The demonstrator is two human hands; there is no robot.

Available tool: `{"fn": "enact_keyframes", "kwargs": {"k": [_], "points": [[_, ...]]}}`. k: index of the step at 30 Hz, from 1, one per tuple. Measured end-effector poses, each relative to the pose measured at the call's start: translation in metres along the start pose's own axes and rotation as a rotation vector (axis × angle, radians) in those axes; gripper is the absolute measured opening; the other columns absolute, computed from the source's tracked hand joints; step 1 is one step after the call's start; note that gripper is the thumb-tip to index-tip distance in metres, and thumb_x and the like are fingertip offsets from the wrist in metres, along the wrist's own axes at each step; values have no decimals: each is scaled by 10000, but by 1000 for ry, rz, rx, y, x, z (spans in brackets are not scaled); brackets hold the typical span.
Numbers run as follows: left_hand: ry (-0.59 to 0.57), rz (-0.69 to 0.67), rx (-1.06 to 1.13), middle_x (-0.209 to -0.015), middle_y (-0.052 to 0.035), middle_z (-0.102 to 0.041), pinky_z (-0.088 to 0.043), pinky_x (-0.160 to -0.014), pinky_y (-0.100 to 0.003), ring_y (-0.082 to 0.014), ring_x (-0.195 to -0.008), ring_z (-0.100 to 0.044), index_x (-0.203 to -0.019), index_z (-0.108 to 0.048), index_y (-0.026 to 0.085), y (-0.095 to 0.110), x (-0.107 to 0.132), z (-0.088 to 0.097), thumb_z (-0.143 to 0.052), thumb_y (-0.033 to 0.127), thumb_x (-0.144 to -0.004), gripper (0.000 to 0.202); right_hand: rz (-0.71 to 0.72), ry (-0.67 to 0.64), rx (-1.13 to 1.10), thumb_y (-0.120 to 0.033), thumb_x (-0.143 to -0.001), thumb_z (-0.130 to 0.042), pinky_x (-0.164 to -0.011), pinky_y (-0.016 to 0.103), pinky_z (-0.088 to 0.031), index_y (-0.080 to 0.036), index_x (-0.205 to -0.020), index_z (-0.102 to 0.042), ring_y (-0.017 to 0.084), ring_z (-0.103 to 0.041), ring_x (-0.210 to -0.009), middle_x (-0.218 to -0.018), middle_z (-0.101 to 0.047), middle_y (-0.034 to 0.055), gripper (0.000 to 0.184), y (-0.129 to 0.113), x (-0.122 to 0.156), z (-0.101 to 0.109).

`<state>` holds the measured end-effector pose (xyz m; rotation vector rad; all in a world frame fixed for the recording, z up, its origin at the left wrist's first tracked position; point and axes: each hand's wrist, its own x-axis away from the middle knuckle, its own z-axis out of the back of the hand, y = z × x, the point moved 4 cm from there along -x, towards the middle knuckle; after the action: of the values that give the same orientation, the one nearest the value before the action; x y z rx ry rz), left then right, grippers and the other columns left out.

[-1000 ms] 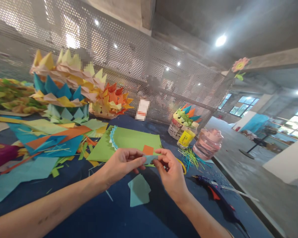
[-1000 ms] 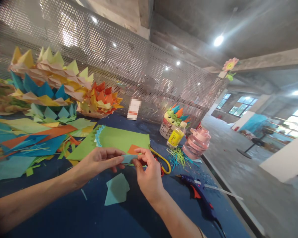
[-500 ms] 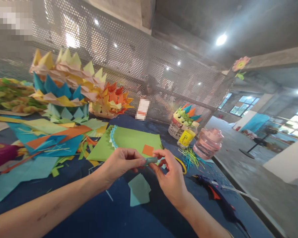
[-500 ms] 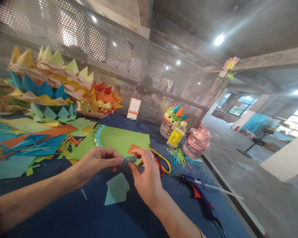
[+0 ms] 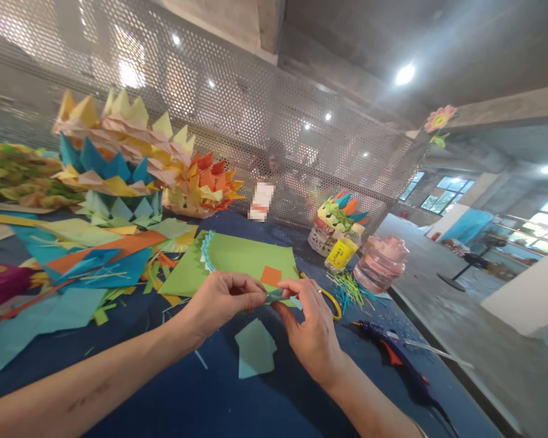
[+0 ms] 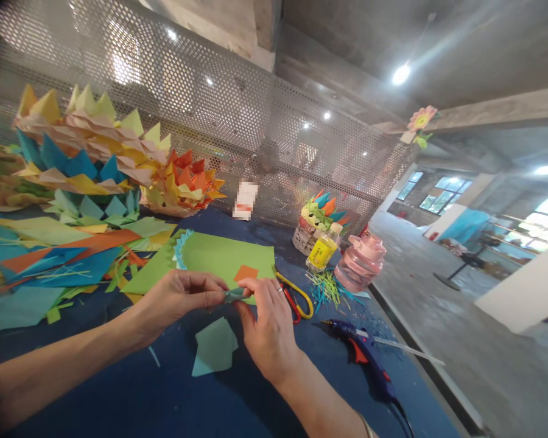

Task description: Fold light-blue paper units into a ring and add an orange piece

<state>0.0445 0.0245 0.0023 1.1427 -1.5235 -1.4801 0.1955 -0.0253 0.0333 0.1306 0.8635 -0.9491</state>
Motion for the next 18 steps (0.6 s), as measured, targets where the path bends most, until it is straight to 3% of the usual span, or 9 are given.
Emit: {"fn": "enact_keyframes", "kwargs": {"k": [6, 12, 15, 18], "points": [[-62, 153, 220, -628, 4, -608, -458, -644, -232, -112, -625, -543, -610, -632, 147, -4, 2, -3, -731, 343, -653, 224, 118, -11, -13, -69, -864, -509, -768, 337, -454, -239, -881, -602, 185, -546, -819, -820, -641, 26, 195, -5, -1, 4], [-173, 62, 156, -801, -17, -641, -444, -614, -224, -110, -663, -547, -879, -650, 141, 2, 2, -9, -704, 292, -677, 258, 232, 3, -52, -25, -849, -499, -788, 339, -466, -225, -824, -631, 171, -532, -837, -844, -666, 18, 241, -7, 0, 4], [-238, 55, 113, -774, -17, -631, -432, -594, -217, -101, -639, -528, -847, -669, 122, 2, 2, -12, -686, 283, -690, 225, 263, 17, -58, -20, -839, -518, -782, 324, -471, -216, -812, -628, 160, -530, -833, -837, -660, 18, 226, -9, -1, 4], [-211, 101, 117, -714, -9, -624, -429, -600, -215, -92, -613, -519, -803, -672, 113, 0, 1, -10, -689, 275, -685, 201, 258, 12, -3, -51, -832, -551, -795, 331, -467, -215, -817, -627, 165, -522, -842, -860, -645, 27, 181, -12, -2, 4]]}}
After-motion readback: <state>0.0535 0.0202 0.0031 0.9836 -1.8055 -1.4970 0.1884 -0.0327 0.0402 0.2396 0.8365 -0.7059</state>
